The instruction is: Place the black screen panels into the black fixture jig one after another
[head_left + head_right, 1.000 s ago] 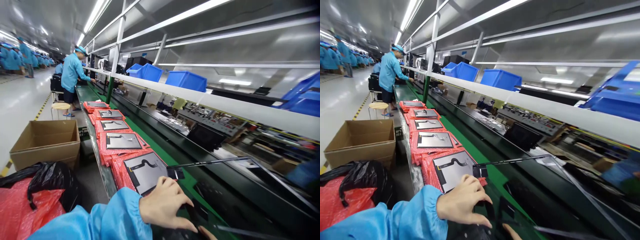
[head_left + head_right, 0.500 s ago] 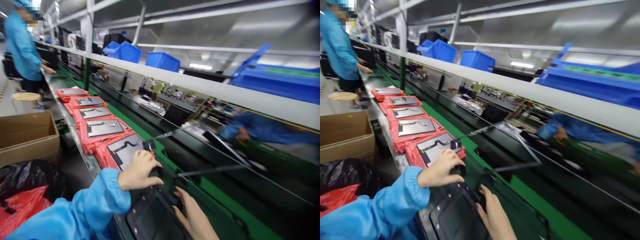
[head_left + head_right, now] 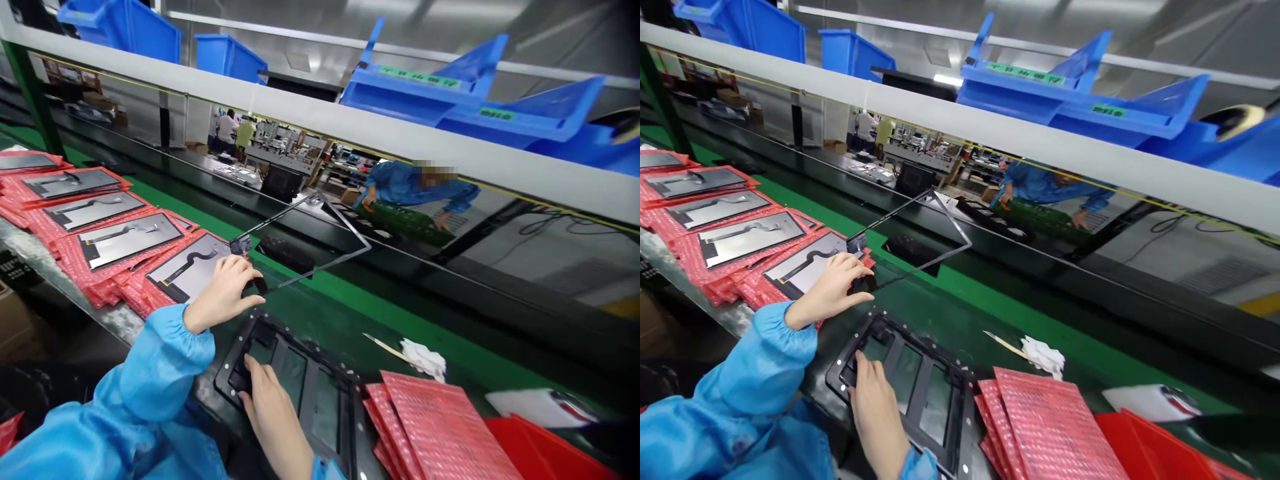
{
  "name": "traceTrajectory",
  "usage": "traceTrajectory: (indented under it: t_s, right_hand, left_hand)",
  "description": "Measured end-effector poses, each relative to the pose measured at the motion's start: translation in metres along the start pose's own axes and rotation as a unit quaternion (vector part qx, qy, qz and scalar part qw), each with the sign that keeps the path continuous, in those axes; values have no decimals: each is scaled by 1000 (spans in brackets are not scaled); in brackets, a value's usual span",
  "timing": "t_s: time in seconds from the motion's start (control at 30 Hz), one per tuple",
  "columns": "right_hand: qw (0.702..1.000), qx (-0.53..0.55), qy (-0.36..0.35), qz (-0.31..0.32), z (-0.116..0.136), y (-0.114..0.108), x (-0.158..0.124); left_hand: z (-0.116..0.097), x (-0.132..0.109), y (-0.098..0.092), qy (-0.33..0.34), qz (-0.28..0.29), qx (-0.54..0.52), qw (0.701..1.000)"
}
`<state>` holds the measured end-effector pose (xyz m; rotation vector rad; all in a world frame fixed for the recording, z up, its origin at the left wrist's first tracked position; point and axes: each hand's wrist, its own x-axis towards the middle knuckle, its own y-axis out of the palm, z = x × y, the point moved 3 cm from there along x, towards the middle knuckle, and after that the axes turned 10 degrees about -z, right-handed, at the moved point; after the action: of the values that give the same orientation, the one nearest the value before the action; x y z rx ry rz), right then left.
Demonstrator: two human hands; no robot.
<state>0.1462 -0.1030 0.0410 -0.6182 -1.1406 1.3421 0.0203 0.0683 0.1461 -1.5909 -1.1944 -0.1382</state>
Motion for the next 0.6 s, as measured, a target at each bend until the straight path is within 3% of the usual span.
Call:
traceTrajectory:
  t_s: [0.17, 0.3, 0.47, 0.6]
  right_hand:
    - [997, 49, 62, 13, -1, -2, -2]
    - [990, 113, 74, -46, 4, -14, -16]
    - [984, 129, 78, -99, -9, -21, -55]
    - [973, 91, 86, -194, -29, -29, -96]
  left_hand:
    - [-10, 18, 25, 70, 91, 27, 993]
    - [-12, 29, 66, 118, 160, 22, 980]
    - [4, 42, 129, 133, 220, 40, 966]
    - [18, 46, 163, 134, 250, 42, 958]
